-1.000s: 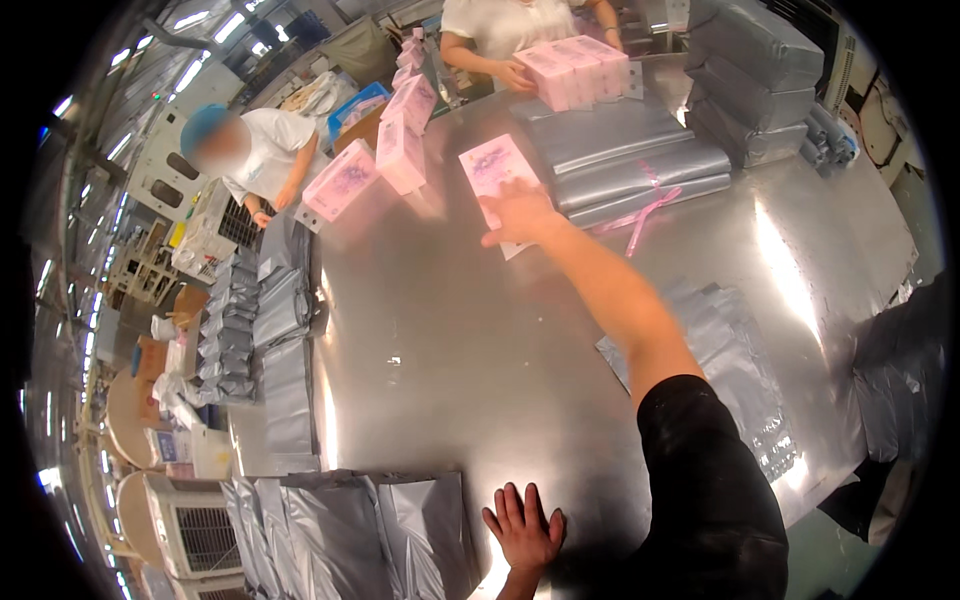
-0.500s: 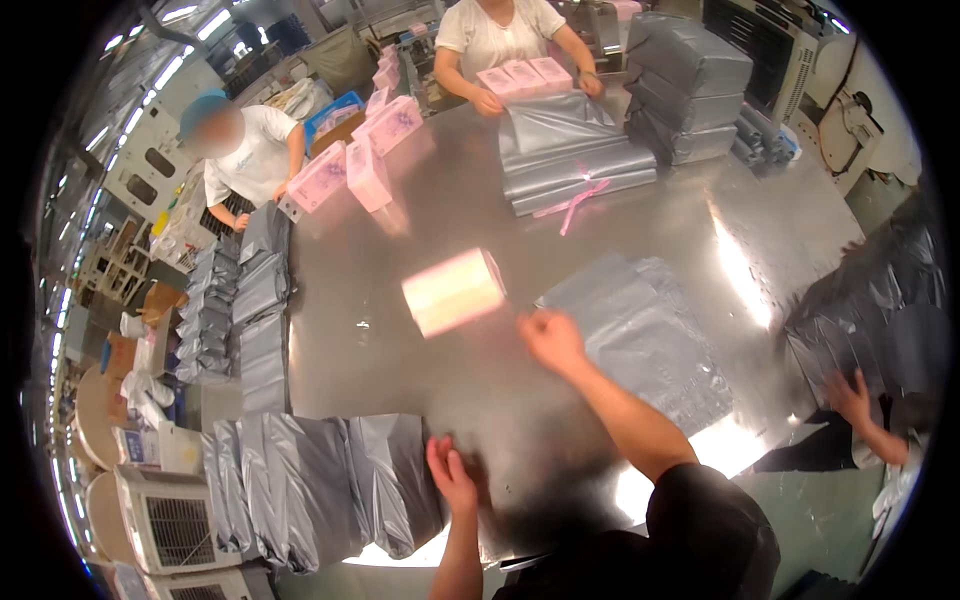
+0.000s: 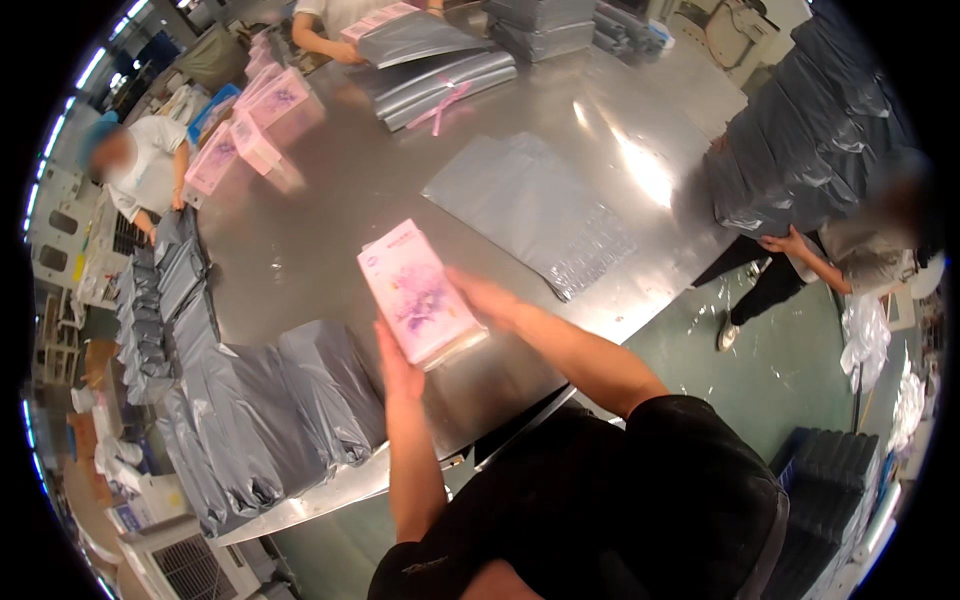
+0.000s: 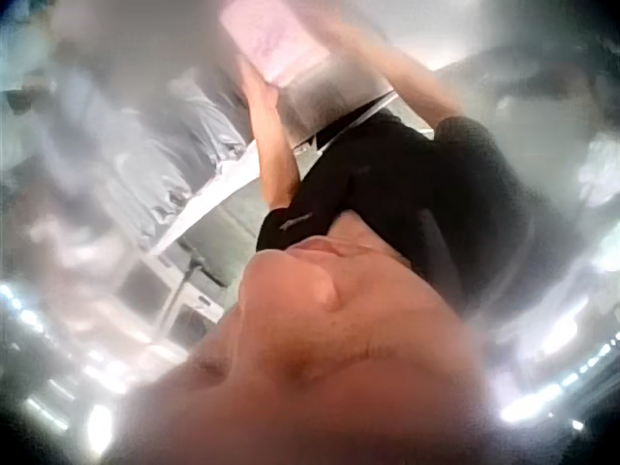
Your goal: The person repeatedly picks up pink boxes and places them into grey plastic mailer bags on a metal table. The person folds the top of each bag to seal it and stacks the finished packages. Other workers are visible in the background performing similar tasks.
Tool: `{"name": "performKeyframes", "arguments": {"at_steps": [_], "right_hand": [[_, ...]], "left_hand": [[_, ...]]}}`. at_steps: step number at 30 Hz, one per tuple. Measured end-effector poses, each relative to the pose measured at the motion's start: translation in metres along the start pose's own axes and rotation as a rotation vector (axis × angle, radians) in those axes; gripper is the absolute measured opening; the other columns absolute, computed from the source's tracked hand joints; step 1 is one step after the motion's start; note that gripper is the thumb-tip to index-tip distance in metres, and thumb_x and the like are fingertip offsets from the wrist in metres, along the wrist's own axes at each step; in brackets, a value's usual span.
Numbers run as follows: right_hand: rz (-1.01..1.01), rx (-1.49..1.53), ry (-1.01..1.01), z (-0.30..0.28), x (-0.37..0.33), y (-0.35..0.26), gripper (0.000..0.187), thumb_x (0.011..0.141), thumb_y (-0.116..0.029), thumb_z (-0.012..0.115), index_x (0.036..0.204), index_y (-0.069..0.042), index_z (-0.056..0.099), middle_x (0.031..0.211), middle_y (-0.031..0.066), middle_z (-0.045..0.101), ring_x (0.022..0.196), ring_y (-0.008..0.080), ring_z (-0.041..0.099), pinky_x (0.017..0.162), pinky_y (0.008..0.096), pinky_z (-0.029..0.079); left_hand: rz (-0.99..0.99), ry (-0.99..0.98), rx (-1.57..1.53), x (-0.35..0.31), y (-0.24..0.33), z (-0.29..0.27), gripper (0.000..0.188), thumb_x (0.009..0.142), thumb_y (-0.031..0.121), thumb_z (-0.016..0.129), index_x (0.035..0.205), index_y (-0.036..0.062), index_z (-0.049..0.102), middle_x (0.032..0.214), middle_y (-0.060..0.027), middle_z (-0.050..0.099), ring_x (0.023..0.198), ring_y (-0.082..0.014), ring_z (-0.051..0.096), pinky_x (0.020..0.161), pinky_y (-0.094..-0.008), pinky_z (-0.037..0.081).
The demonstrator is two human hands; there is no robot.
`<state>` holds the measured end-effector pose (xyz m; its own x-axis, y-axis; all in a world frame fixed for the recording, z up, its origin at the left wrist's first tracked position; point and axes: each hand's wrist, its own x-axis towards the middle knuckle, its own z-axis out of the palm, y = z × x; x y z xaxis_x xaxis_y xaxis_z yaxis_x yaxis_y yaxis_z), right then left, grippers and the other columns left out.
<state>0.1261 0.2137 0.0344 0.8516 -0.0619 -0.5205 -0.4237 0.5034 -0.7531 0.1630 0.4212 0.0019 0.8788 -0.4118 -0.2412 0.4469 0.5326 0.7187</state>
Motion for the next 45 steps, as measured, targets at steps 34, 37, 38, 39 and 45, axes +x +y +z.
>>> {"name": "performKeyframes", "arguments": {"at_steps": [34, 37, 38, 39, 45], "right_hand": [[-0.356, -0.061, 0.103, -0.431, -0.136, -0.182, 0.086, 0.088, -0.011, 0.075, 0.16, -0.003, 0.029, 0.145, 0.0185, 0.056, 0.124, 0.0262, 0.061, 0.101, 0.037, 0.053], [-0.291, -0.105, 0.133, -0.453, -0.119, -0.198, 0.083, 0.088, -0.01, 0.074, 0.159, -0.005, 0.032, 0.142, 0.0167, 0.058, 0.122, 0.0241, 0.062, 0.099, 0.0368, 0.054], [-0.286, -0.091, 0.12, -0.463, -0.113, -0.196, 0.082, 0.089, -0.009, 0.074, 0.159, -0.005, 0.033, 0.142, 0.0165, 0.058, 0.123, 0.024, 0.063, 0.1, 0.0369, 0.054], [-0.28, -0.085, 0.094, -0.464, -0.109, -0.205, 0.081, 0.089, -0.008, 0.073, 0.159, -0.005, 0.033, 0.142, 0.0163, 0.058, 0.123, 0.024, 0.063, 0.1, 0.0371, 0.054], [-0.204, -0.028, 0.004, -0.443, -0.098, -0.243, 0.074, 0.094, -0.004, 0.065, 0.16, -0.009, 0.032, 0.146, 0.0143, 0.057, 0.127, 0.0254, 0.062, 0.104, 0.039, 0.054]], "left_hand": [[0.274, 0.233, 1.665, 0.035, -0.185, 0.214, 0.074, 0.1, 0.045, 0.06, 0.16, 0.0131, 0.032, 0.167, -0.0282, 0.015, 0.153, -0.0464, 0.017, 0.121, -0.0552, 0.026], [0.187, 0.147, 1.959, 0.076, -0.19, 0.242, 0.074, 0.1, 0.054, 0.054, 0.161, 0.0197, 0.031, 0.168, -0.0239, 0.015, 0.155, -0.0435, 0.012, 0.122, -0.0603, 0.018], [0.128, 0.116, 2.051, 0.089, -0.197, 0.253, 0.074, 0.101, 0.057, 0.052, 0.162, 0.022, 0.03, 0.169, -0.0219, 0.014, 0.156, -0.0419, 0.01, 0.123, -0.062, 0.015], [0.151, 0.056, 2.092, 0.095, -0.206, 0.251, 0.074, 0.101, 0.059, 0.05, 0.162, 0.0233, 0.03, 0.17, -0.0199, 0.014, 0.157, -0.0402, 0.009, 0.123, -0.0631, 0.013], [0.228, -0.254, 2.158, 0.072, -0.208, 0.24, 0.075, 0.1, 0.061, 0.048, 0.163, 0.027, 0.028, 0.172, -0.0139, 0.011, 0.159, -0.034, 0.006, 0.123, -0.0647, 0.007]]}}
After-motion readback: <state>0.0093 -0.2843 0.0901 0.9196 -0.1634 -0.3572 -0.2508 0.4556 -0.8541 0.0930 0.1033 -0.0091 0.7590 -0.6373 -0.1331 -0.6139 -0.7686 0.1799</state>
